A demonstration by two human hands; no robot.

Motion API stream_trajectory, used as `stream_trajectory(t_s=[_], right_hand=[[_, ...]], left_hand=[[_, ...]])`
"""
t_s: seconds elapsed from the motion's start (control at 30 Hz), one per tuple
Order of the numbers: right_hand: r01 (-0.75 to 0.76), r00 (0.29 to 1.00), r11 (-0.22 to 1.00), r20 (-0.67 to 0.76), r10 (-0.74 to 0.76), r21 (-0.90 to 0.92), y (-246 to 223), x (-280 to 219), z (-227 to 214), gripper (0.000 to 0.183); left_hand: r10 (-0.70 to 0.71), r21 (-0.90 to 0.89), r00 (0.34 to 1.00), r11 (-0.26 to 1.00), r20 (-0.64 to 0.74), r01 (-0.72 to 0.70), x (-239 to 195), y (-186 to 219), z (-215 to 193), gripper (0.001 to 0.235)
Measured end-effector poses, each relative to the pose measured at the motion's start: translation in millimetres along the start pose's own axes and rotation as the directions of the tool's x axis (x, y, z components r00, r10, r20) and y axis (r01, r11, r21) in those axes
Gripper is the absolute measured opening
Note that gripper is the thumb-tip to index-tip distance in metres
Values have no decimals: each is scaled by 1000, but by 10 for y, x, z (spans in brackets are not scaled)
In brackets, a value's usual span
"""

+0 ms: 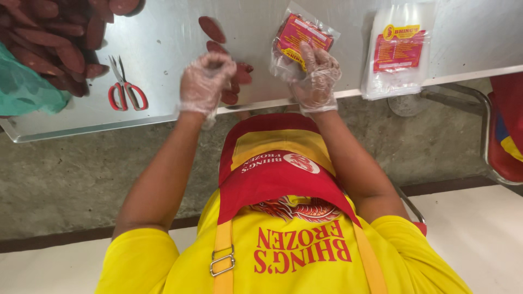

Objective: The person picks up sausages and places them into plastic bags by hand on a metal table.

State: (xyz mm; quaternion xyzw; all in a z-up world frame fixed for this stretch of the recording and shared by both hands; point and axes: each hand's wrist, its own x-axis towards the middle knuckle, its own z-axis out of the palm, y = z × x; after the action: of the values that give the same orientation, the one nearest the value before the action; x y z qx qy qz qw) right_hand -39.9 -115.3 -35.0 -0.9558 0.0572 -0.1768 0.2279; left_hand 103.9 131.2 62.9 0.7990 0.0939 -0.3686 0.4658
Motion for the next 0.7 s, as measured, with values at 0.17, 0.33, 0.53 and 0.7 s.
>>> stream_trajectory(t_s=[0.17,0.33,0.53,0.7], right_hand=[[-173,983,985,69,173,0,130,-84,199,50],[-50,987,999,156,47,16,176,-85,113,44],[-18,973,997,231,-1,79,198,-65,17,43],[-163,982,954,137,131,253,181,-90,96,47]], left_hand=[[-211,-484,967,837,144,255,-310,-581,711,23],[-241,-731,969,650,64,210,-103,-837,1566,27],[-105,-970,994,242,-6,20,560,-736,2363,32],[-86,-474,990,871,113,130,384,-592,1484,28]])
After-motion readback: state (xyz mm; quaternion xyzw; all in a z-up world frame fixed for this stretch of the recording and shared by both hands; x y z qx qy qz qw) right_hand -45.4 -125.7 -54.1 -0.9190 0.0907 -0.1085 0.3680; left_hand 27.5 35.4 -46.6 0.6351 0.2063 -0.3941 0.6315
